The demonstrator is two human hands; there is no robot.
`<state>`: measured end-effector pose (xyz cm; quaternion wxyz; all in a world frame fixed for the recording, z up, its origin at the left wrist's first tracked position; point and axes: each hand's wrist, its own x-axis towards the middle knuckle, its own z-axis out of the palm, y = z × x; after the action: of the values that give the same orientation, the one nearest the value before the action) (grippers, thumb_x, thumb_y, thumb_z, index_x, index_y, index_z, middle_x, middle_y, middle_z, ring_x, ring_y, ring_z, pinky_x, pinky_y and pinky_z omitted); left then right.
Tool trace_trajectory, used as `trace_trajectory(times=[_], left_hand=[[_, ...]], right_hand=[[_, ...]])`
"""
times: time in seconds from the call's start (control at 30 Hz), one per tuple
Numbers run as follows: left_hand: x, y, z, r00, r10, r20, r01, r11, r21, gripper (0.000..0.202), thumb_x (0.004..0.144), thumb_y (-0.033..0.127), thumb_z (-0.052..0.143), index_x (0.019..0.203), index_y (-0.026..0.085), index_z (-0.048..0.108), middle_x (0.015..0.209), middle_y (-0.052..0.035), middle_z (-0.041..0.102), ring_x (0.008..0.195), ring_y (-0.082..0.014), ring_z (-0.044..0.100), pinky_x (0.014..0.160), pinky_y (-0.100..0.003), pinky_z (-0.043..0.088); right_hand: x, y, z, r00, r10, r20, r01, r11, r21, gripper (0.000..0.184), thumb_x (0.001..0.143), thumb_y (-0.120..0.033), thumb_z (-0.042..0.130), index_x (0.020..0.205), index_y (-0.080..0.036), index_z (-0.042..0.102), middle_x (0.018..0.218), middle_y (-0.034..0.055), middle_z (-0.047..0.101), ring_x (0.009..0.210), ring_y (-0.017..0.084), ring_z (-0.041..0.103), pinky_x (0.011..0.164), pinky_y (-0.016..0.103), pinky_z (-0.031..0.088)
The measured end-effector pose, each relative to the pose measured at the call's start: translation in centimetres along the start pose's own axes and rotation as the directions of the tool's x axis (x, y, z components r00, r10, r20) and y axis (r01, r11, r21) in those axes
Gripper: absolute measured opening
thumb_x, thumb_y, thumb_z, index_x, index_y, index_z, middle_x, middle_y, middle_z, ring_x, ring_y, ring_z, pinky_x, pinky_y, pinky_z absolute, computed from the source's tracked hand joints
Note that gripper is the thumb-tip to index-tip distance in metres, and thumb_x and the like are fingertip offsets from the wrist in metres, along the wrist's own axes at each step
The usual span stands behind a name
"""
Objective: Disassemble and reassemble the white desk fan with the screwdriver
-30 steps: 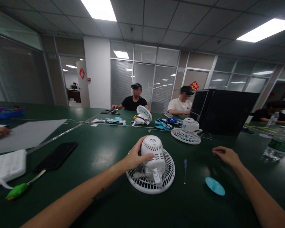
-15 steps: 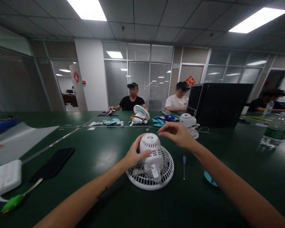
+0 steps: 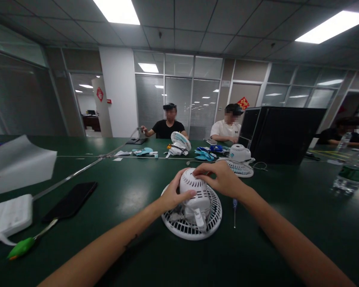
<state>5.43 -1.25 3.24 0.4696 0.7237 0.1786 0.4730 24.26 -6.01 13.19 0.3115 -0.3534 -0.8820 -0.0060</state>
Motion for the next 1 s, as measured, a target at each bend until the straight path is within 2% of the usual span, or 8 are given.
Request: trace_trajectory(times=[0.2,0.33,0.43,0.6,0.8,0.9,1.0], left_hand=[[-0.2,0.4,0.2,1.0,0.002,0.013,-0.003,0.999,0.04,0.079,0.073,0.04,0.077,0.139,0.021,0.039,0.136,-0.0114,0.051,0.125,-0.0331,0.05,0.108,-0.046,0.04],[-0.2,0.4,0.1,1.0,0.026,0.013,-0.027,0.997,0.079,0.078,0.074,0.041,0.076,0.139,0.021,0.039,0.139,-0.0115,0.049,0.128,-0.0333,0.047,0.11,-0.046,0.037],[-0.2,0.4,0.1,0.999,0.028,0.019,-0.03,0.995,0.091,0.079,0.074,0.042,0.077,0.14,0.02,0.039,0.14,-0.0118,0.049,0.13,-0.0332,0.046,0.112,-0.046,0.035],[-0.3,0.4,0.3,0.999,0.047,0.018,-0.049,0.994,0.095,0.077,0.075,0.042,0.077,0.139,0.02,0.039,0.139,-0.0115,0.051,0.131,-0.0328,0.046,0.113,-0.045,0.034],[-0.4,0.7,0.4,1.0,0.023,-0.014,-0.021,0.994,0.11,0.076,0.076,0.042,0.076,0.14,0.022,0.04,0.141,-0.0106,0.051,0.131,-0.0335,0.046,0.113,-0.047,0.035],[-0.4,0.8,0.5,1.0,0.016,-0.003,-0.016,0.993,0.113,0.076,0.075,0.04,0.076,0.139,0.022,0.04,0.138,-0.0102,0.053,0.128,-0.0323,0.048,0.111,-0.046,0.036],[-0.4,1.0,0.6,1.0,0.01,-0.005,-0.01,0.994,0.106,0.076,0.074,0.039,0.077,0.139,0.021,0.039,0.137,-0.0107,0.053,0.126,-0.0319,0.05,0.11,-0.046,0.037]], right_hand=[[-0.4,-1.3,-0.6,0.996,0.003,0.09,0.014,0.981,-0.194,0.022,0.088,-0.016,0.058,0.106,-0.017,0.071,0.096,0.0062,0.077,0.08,0.017,0.071,0.072,0.027,0.047],[-1.1,-3.0,-1.6,0.978,0.056,0.2,0.015,0.941,-0.339,0.03,0.089,-0.016,0.052,0.115,-0.018,0.067,0.089,0.0064,0.076,0.072,0.017,0.068,0.07,0.028,0.043],[-1.7,-4.4,-1.7,0.966,0.097,0.242,0.016,0.904,-0.428,0.034,0.086,-0.013,0.052,0.117,-0.018,0.065,0.087,0.0075,0.075,0.074,0.018,0.068,0.069,0.027,0.042],[-2.3,-5.3,-0.3,0.97,0.142,0.195,-0.036,0.884,-0.465,0.041,0.085,-0.022,0.053,0.125,-0.013,0.057,0.098,0.0125,0.073,0.08,0.024,0.069,0.067,0.031,0.045],[-2.4,-3.4,0.0,0.998,0.028,0.057,-0.007,0.945,-0.328,0.058,0.085,-0.031,0.059,0.138,-0.013,0.046,0.122,0.0138,0.067,0.098,0.024,0.067,0.077,0.033,0.05],[-2.7,-2.9,-0.3,0.998,0.036,0.055,-0.018,0.951,-0.309,0.057,0.084,-0.032,0.06,0.138,-0.015,0.047,0.12,0.0121,0.068,0.098,0.023,0.067,0.077,0.033,0.05],[-2.8,-3.2,-0.5,0.994,0.068,0.083,-0.036,0.942,-0.333,0.056,0.085,-0.032,0.059,0.138,-0.018,0.046,0.111,0.0096,0.071,0.087,0.023,0.069,0.07,0.032,0.049]])
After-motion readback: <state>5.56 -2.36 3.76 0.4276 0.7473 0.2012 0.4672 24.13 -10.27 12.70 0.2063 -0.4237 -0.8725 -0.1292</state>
